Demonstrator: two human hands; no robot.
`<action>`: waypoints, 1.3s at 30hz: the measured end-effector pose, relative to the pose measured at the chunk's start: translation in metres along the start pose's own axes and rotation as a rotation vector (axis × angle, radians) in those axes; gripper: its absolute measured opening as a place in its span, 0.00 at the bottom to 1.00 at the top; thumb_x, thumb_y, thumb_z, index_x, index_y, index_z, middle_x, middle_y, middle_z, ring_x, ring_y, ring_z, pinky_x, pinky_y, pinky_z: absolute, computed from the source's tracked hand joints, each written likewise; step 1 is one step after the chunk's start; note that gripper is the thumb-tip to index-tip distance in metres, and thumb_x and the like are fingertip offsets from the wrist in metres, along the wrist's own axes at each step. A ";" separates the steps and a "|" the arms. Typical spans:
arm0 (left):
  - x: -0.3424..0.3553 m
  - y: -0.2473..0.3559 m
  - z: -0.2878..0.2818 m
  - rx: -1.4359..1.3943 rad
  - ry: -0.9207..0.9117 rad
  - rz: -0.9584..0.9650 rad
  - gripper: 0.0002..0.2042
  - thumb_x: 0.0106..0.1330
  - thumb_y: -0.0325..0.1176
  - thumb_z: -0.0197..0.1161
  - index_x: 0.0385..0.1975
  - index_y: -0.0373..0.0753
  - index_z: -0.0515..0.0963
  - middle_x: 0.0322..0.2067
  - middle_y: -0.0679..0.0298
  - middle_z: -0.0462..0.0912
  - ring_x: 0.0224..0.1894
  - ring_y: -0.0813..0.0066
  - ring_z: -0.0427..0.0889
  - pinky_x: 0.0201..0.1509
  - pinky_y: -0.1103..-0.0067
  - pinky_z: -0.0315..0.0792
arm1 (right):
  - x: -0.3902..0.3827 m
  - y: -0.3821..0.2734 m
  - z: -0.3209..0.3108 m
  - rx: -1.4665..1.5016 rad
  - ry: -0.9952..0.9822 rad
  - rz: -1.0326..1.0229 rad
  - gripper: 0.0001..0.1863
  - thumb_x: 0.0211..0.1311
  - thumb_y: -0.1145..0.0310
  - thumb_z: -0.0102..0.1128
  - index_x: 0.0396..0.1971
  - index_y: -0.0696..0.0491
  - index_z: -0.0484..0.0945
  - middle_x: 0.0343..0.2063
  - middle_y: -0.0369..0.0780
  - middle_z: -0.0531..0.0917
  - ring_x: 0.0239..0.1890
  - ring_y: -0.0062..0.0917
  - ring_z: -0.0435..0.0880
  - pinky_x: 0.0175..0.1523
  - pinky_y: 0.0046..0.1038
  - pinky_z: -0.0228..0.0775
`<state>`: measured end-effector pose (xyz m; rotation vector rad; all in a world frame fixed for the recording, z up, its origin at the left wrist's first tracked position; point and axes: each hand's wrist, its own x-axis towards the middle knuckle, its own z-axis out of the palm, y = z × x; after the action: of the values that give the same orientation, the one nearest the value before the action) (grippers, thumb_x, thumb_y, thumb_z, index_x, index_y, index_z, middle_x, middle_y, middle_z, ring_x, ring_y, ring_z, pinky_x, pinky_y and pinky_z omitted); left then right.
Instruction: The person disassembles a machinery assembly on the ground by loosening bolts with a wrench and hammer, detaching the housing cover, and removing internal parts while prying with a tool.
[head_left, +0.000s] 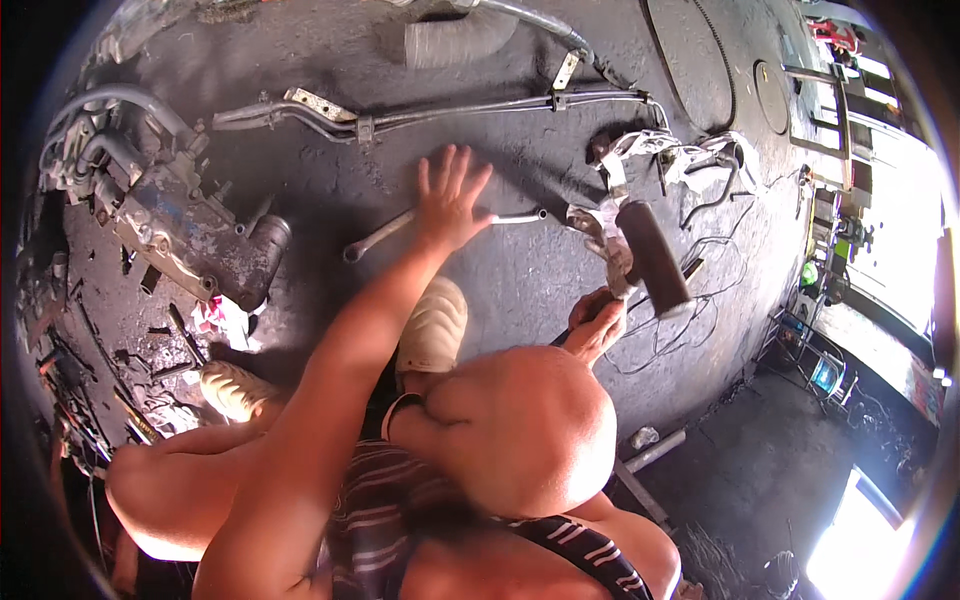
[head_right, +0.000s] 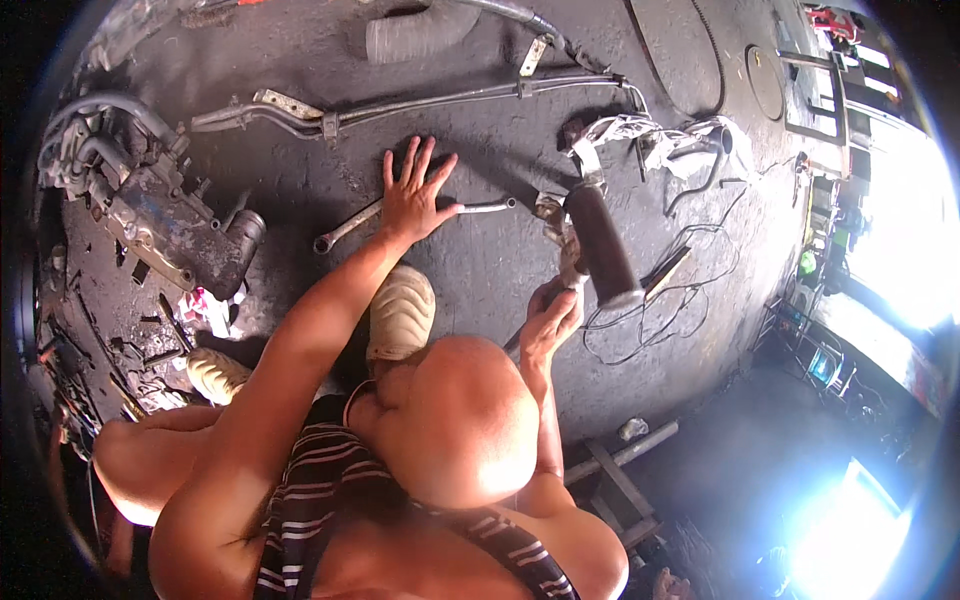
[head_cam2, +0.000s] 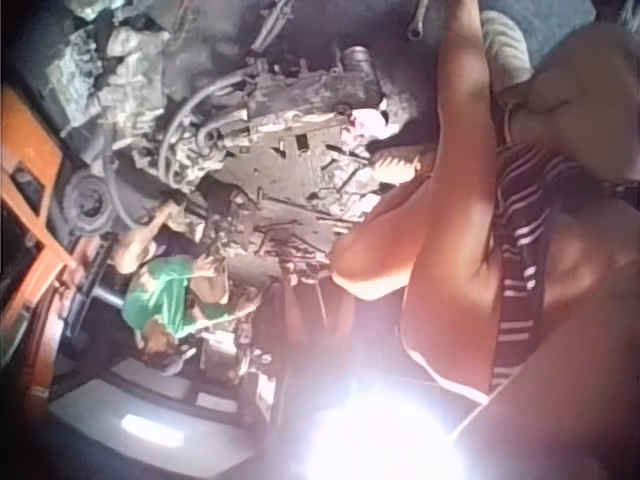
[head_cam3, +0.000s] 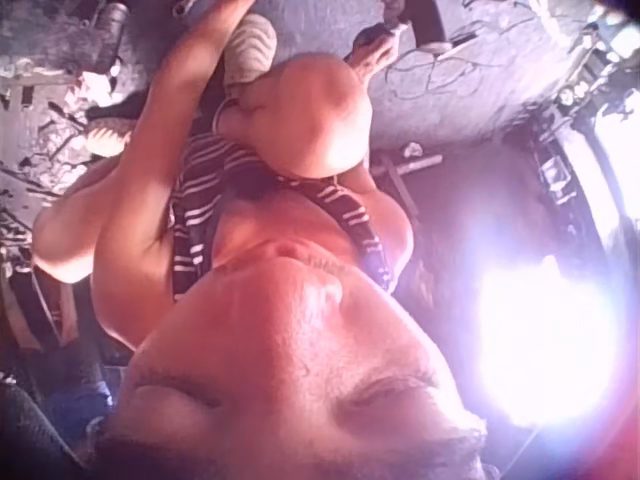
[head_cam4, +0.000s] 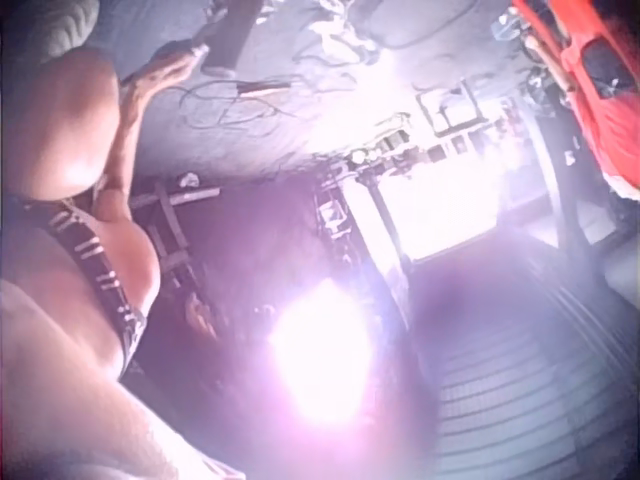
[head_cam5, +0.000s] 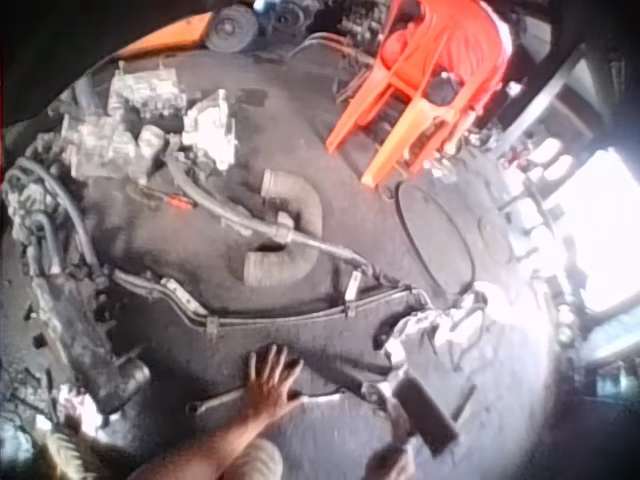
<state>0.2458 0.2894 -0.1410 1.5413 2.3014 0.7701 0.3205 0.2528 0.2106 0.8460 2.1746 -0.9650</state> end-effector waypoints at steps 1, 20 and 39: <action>0.000 -0.001 0.000 0.001 -0.001 -0.001 0.43 0.50 0.59 0.71 0.68 0.57 0.63 0.73 0.57 0.49 0.76 0.56 0.42 0.73 0.46 0.34 | 0.001 -0.001 -0.001 -0.002 -0.004 -0.003 0.18 0.62 0.50 0.56 0.33 0.50 0.83 0.23 0.41 0.80 0.31 0.35 0.79 0.55 0.43 0.54; -0.023 -0.004 0.031 0.097 -0.100 0.306 0.14 0.68 0.38 0.52 0.42 0.38 0.81 0.49 0.59 0.79 0.57 0.57 0.71 0.64 0.60 0.62 | -0.007 -0.008 -0.005 -0.039 -0.048 -0.043 0.18 0.58 0.50 0.58 0.33 0.49 0.86 0.26 0.44 0.84 0.36 0.41 0.83 0.65 0.48 0.56; -0.030 0.009 -0.005 -0.041 -0.098 0.150 0.12 0.64 0.35 0.55 0.43 0.37 0.78 0.43 0.59 0.78 0.49 0.61 0.77 0.57 0.65 0.70 | -0.003 0.001 -0.008 -0.013 0.003 -0.025 0.17 0.58 0.51 0.59 0.33 0.49 0.86 0.26 0.43 0.84 0.35 0.40 0.83 0.61 0.46 0.60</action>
<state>0.2620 0.2635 -0.1343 1.7094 2.1065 0.7542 0.3210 0.2587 0.2165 0.8169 2.1959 -0.9616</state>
